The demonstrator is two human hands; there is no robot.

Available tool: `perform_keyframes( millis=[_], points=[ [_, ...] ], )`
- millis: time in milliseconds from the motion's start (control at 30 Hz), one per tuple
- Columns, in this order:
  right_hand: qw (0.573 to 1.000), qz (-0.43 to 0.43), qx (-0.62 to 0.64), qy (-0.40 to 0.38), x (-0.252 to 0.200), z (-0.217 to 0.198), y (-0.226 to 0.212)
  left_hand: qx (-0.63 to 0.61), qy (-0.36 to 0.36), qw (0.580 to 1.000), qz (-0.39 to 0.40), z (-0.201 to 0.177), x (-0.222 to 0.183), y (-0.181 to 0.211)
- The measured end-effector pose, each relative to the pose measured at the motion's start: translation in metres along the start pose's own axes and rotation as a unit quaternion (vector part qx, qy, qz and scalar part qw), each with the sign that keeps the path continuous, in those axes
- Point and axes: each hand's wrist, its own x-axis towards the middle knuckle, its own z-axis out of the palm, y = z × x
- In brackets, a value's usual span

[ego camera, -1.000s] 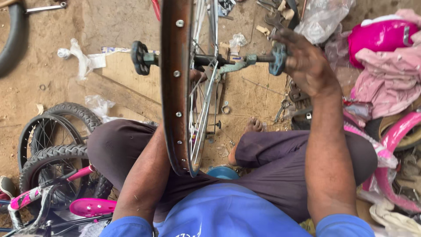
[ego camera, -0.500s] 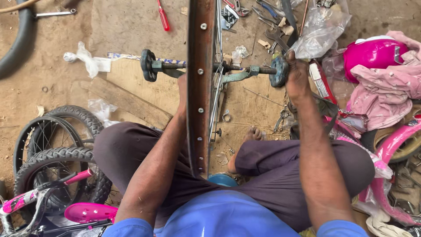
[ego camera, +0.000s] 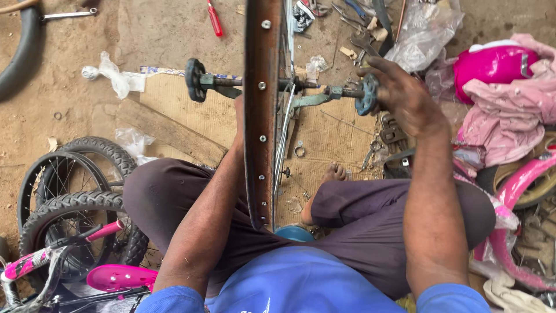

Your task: The person assembles or repairs a bicycle wheel by inserting spokes into the rim hubs, threading nuts onto the spokes, and using a truing stand to align the wheel.

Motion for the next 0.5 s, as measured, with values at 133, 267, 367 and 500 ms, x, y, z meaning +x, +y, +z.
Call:
perform_keyframes(
  millis=[133, 267, 367, 500],
  points=[
    [0.988, 0.122, 0.023, 0.091, 0.016, 0.019, 0.014, 0.029, 0.043, 0.998, -0.04, 0.006, 0.002, -0.004],
    [0.99, 0.076, 0.093, 0.08, 0.008, 0.016, 0.018, -0.149, -0.074, 0.986, 0.023, -0.001, 0.011, -0.012],
    [0.994, -0.075, -0.024, -0.082, -0.01, -0.002, -0.004, -0.039, 0.024, 0.998, -0.039, 0.002, 0.006, -0.004],
    [0.988, 0.103, 0.026, 0.113, -0.005, 0.017, 0.037, 0.143, -0.004, 0.99, 0.011, 0.012, -0.005, 0.017]
  ],
)
